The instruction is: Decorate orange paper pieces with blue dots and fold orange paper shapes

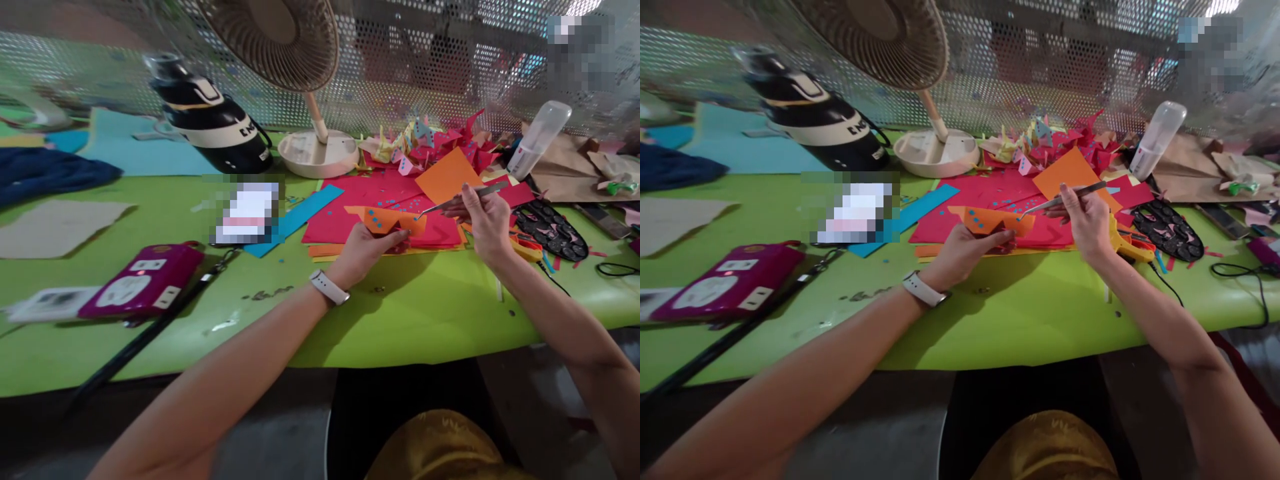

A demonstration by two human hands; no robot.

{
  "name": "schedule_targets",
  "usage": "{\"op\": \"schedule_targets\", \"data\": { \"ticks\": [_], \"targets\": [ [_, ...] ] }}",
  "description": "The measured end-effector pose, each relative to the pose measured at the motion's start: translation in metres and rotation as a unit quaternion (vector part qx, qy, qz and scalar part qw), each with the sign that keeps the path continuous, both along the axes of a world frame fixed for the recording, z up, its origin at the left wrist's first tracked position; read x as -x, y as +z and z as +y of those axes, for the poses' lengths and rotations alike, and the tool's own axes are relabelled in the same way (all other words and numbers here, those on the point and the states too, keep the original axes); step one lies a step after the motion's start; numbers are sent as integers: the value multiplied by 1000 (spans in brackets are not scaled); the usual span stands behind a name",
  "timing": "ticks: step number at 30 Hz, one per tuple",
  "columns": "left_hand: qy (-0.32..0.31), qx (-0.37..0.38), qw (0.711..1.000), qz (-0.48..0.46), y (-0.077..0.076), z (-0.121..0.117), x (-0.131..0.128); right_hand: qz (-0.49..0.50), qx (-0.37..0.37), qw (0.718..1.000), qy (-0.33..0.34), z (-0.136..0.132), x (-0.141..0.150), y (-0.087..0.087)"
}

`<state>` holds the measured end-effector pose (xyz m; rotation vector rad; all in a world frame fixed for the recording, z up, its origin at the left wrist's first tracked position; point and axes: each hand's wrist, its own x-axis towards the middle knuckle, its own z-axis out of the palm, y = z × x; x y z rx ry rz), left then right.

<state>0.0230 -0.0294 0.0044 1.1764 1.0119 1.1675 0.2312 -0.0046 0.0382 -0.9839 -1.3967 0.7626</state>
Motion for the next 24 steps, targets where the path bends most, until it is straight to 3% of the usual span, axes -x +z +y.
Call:
{"op": "schedule_targets", "data": {
  "ticks": [24],
  "targets": [
    [-36,-13,999,18,0,-6,-5,5,-4,1000,-16,-16,11,3]
  ]
}}
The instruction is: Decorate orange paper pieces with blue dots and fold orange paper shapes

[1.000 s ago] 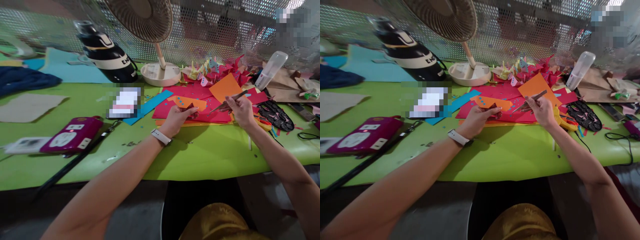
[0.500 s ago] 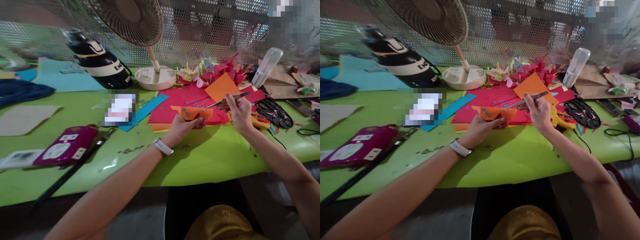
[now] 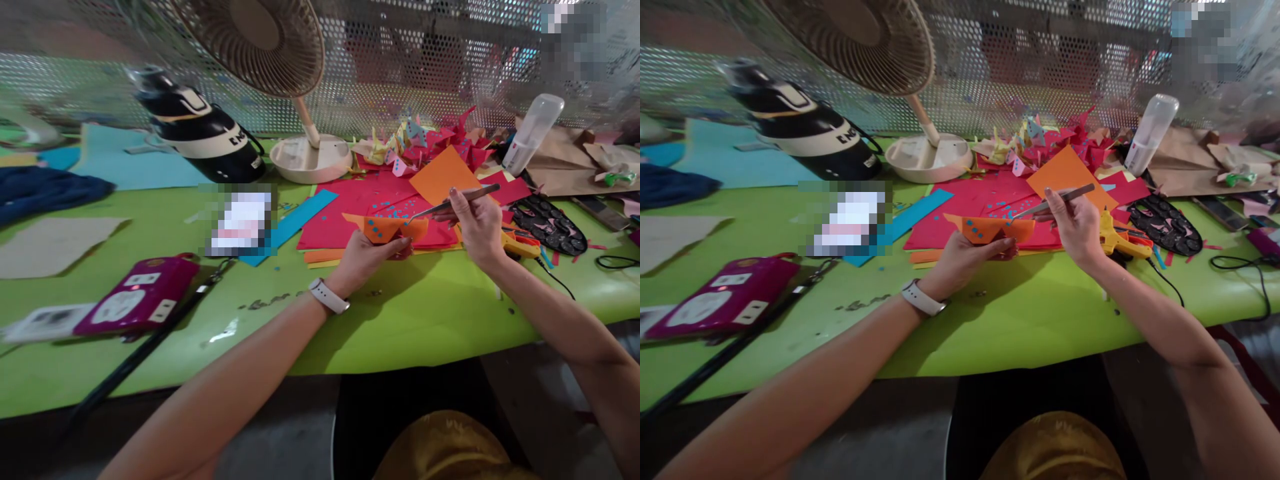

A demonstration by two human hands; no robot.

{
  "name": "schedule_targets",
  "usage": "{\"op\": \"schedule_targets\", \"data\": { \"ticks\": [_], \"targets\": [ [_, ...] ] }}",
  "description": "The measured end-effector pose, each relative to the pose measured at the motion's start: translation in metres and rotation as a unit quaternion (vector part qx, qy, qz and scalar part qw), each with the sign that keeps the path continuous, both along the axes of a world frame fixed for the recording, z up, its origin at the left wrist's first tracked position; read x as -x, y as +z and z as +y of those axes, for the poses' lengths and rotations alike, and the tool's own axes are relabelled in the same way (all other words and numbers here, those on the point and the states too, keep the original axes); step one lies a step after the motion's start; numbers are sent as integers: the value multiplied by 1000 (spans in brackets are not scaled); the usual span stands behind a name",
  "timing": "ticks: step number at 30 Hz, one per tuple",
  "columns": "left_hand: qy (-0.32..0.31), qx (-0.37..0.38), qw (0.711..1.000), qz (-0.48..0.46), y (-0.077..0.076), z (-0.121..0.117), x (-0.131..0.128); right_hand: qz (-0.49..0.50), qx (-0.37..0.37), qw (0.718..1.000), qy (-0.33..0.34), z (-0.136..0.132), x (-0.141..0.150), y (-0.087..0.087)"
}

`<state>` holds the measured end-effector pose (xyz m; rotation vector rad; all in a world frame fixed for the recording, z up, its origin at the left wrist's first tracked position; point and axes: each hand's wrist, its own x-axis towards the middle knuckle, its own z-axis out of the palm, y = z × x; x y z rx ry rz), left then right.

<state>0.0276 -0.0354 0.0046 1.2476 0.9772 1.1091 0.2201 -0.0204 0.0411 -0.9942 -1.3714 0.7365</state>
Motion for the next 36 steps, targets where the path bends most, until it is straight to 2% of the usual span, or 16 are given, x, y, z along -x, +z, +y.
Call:
{"op": "schedule_targets", "data": {
  "ticks": [11,23,32,36],
  "targets": [
    [6,4,1000,1,-2,1,0,-23,-25,999,-8,-2,1,-1],
    [10,14,1000,-14,3,-1,-3,-48,-67,996,-20,-7,1,1],
    [4,3,1000,-12,4,-2,-3,-68,-90,993,-38,-10,2,2],
    [-2,-6,1000,-13,6,-2,-3,-62,-110,992,-25,-11,2,0]
  ]
}}
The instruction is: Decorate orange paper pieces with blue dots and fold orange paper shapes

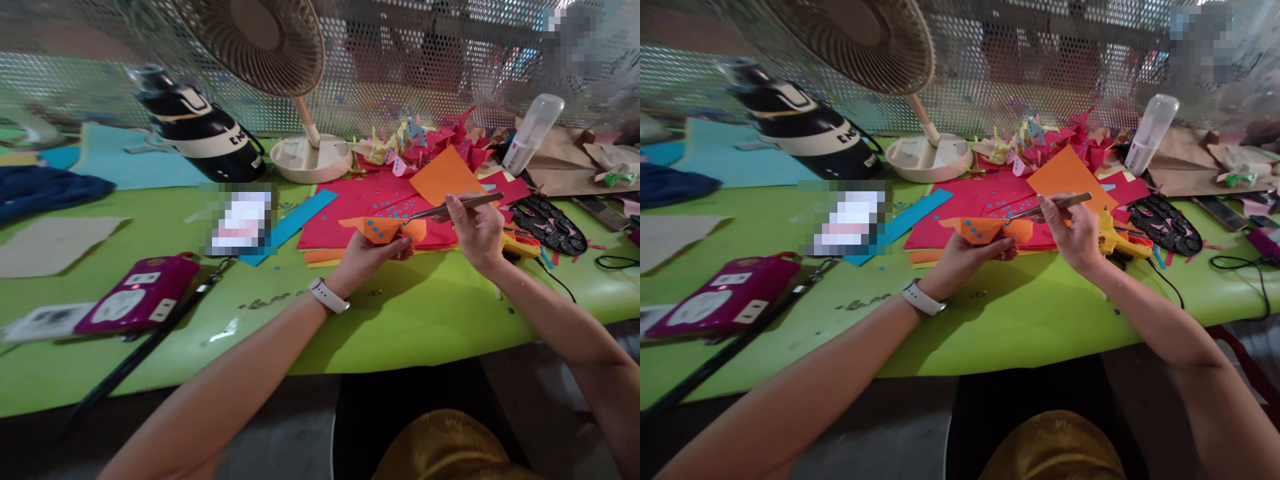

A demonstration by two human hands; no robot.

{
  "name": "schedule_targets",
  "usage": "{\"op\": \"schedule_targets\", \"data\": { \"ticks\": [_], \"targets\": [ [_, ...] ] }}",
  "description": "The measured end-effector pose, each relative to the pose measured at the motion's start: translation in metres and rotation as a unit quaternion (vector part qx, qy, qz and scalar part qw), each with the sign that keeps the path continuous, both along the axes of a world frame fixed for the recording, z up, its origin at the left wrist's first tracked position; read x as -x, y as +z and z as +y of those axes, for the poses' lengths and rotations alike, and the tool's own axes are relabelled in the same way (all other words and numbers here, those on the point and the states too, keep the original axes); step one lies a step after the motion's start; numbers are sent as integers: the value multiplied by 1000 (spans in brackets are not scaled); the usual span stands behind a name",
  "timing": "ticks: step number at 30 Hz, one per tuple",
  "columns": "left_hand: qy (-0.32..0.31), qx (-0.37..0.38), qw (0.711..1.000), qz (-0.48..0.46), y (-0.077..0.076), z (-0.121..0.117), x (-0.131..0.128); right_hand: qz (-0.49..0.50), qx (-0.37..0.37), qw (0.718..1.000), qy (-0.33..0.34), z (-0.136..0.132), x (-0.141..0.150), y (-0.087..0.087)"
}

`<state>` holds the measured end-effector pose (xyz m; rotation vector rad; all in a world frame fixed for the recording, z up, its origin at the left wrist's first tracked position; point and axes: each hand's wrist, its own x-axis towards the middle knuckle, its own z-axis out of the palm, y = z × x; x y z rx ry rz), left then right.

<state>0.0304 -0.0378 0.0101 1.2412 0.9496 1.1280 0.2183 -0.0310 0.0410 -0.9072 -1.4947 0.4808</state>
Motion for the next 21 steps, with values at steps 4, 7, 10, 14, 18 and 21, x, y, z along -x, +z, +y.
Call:
{"op": "schedule_targets", "data": {
  "ticks": [4,7,10,14,18,21],
  "targets": [
    [-8,-13,1000,4,1,0,0,-7,-20,1000,-7,1,-1,-3],
    [-2,-11,1000,-5,2,-1,0,-20,-23,999,-17,0,-2,-5],
    [-3,-15,1000,1,2,-1,0,-42,-27,998,-28,-1,-3,-6],
    [-5,-14,1000,14,2,-1,1,-59,-30,997,-33,-2,-3,-5],
    [0,-12,1000,12,1,-1,1,-64,-26,997,-39,-2,-3,-6],
    [0,-15,1000,10,1,-1,1,-57,-32,997,-31,-2,-3,-8]
  ]
}}
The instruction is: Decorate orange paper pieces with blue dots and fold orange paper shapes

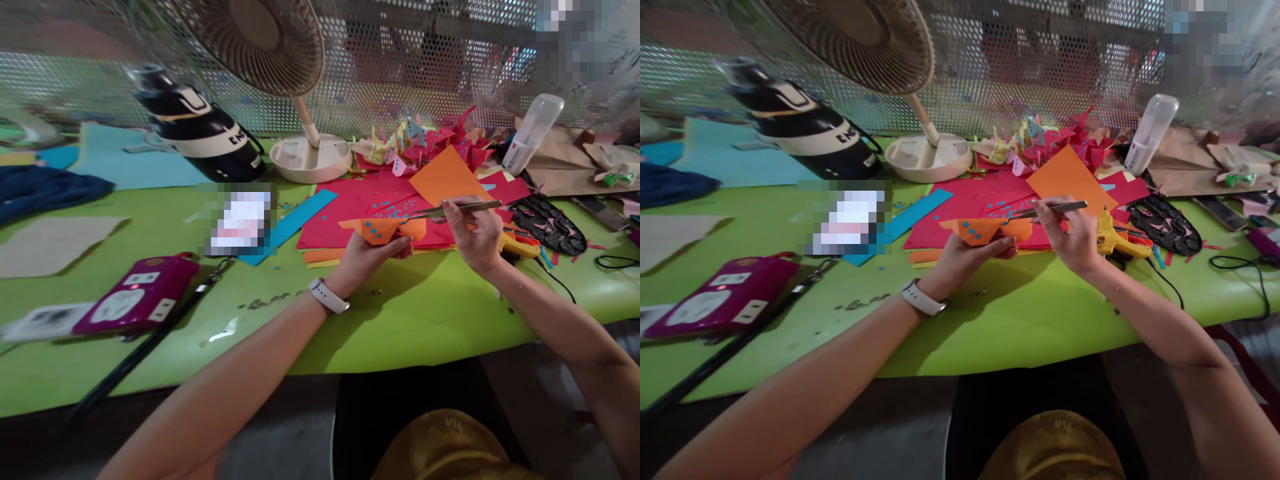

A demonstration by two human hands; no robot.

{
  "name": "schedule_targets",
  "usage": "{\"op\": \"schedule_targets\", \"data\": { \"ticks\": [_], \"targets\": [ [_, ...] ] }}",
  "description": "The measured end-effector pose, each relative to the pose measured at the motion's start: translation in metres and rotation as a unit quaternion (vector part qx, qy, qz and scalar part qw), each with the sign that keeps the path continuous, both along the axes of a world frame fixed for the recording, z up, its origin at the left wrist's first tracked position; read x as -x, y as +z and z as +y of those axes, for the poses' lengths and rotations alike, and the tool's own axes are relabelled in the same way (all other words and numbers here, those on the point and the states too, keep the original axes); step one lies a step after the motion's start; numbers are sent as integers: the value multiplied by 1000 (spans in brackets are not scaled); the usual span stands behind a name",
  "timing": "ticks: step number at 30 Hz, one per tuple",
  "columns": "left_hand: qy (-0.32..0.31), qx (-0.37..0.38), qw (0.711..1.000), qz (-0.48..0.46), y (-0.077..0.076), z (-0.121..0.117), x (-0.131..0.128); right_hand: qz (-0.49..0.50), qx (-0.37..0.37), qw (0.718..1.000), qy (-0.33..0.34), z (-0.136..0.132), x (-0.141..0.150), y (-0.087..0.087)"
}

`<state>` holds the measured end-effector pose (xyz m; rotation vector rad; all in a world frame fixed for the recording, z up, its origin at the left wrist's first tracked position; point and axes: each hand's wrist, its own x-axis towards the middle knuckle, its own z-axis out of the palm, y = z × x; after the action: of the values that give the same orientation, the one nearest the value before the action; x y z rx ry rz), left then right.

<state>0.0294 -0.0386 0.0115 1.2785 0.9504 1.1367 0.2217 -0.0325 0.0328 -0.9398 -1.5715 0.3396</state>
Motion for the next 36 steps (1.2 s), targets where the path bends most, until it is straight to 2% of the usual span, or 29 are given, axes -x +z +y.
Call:
{"op": "schedule_targets", "data": {
  "ticks": [10,19,25,36],
  "targets": [
    [3,2,1000,-2,0,-1,0,-1,-2,1000,-10,0,0,0],
    [3,8,1000,-12,1,-1,2,35,-62,997,12,6,-4,0],
    [-6,14,1000,-6,-3,1,3,119,0,992,50,9,-4,7],
    [-50,12,999,-9,-5,0,5,126,41,987,88,6,1,7]
  ]
}}
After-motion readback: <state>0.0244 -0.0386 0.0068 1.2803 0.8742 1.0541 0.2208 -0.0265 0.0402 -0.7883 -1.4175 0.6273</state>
